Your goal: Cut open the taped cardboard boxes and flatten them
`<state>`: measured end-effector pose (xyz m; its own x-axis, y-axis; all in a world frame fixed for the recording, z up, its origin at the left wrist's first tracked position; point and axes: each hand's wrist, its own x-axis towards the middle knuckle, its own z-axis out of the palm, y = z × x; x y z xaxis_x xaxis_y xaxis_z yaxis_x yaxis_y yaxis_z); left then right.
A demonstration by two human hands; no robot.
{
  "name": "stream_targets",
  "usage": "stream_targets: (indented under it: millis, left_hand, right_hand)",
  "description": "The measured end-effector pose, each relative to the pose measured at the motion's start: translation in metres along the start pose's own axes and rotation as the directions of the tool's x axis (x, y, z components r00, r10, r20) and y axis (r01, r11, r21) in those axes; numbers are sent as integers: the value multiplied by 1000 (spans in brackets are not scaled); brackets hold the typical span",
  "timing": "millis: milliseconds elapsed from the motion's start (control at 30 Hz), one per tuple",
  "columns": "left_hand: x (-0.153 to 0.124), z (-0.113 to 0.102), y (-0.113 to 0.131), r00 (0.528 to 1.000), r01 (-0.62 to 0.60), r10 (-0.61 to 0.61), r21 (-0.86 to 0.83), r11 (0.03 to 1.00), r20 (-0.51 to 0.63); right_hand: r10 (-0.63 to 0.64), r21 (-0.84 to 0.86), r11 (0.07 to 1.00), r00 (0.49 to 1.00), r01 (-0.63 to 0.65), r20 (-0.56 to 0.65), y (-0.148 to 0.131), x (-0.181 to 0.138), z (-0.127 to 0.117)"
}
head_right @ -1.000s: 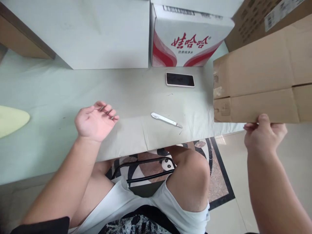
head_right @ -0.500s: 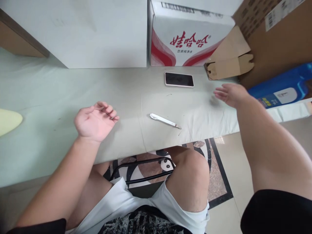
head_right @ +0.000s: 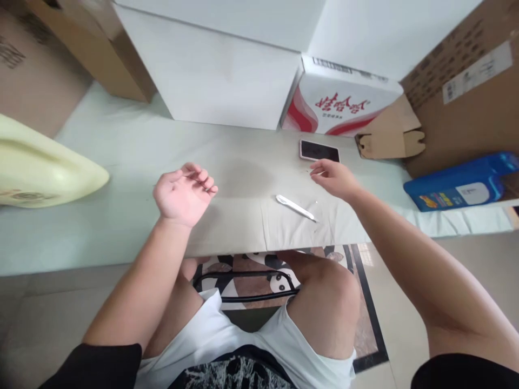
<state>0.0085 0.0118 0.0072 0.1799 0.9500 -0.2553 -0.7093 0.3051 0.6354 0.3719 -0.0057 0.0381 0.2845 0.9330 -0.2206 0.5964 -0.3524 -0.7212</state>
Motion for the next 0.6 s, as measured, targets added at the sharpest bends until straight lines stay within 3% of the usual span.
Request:
stream_targets:
  millis: [67,167,333,400,467,533,600]
  left_hand:
    - [-2,-6,11,999,-36,36,-31,999,-23]
    - [-6,-20,29,996,-86,84,-38,996,-33]
    - [-11,-42,56,992,-126,126,-31,992,11]
    - [-11,-48,63,991,-129,130,-60,990,14]
    - [-9,-52,67,991,-131,131,-85,988,1]
    - [-6,-54,69,993,-117,116,-98,988,-15]
    - [-4,-54,70,994,-106,101,-105,989,-49]
  right_hand:
    - [-229,-181,950,963,253,142,-41,5,35]
    - [-439,-258,819,849,513,294,-99,17,99]
    - [-626,-145,686,680,713,381,-196,51,207]
    - [-675,-98,654,637,750,373,-239,70,242]
    - [-704,-55,661,644,748,298,-283,91,272]
    - [-691,-18,701,686,713,226,-322,114,296]
    - [-656,40,743,716,668,240,-353,136,315]
